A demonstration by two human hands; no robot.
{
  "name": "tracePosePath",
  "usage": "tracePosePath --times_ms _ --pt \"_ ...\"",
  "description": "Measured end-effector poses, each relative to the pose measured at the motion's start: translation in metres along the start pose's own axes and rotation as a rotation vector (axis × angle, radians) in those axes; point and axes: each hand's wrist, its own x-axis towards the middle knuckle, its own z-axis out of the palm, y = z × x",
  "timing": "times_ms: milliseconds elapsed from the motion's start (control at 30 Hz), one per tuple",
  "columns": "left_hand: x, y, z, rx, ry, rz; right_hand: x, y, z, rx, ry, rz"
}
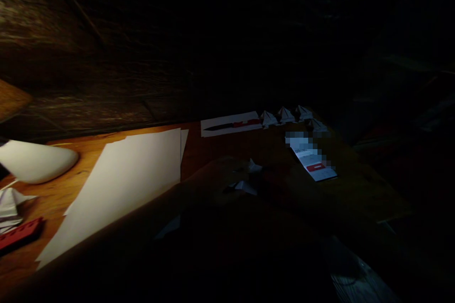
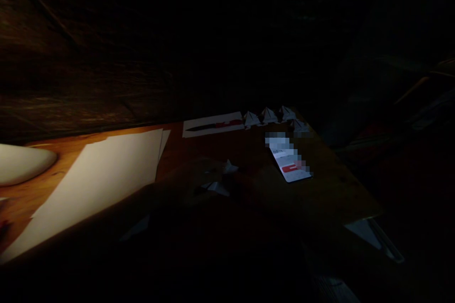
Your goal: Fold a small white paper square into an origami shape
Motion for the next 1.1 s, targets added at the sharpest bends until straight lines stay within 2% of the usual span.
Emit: tracePosePath --times_ms 133,200,300,567,833,1100 --pt "0.000 0.004 -0.003 -0.021 -0.020 -0.008 -0.002 0.001 0.009 0.000 0.086 0.010" --pt "-0.001 0.004 -0.003 -0.052 -0.013 -0.013 -0.003 0.002 0.015 -0.056 0.175 -0.021" --pt "-0.004 0.002 -0.003 -0.080 -0.019 -0.015 -0.004 0.005 0.022 -0.083 0.220 -0.070" --pt "-0.005 -0.005 0.003 -0.070 -0.027 -0.004 -0.005 0.009 0.022 -0.054 0.214 -0.129" --pt "-0.005 -0.001 0.000 -0.115 -0.003 -0.022 -0.004 0.003 0.009 0.023 0.149 -0.076" --pt "-0.005 -0.002 0.000 -0.127 0.017 -0.033 -0.003 0.004 0.008 0.091 0.130 -0.034"
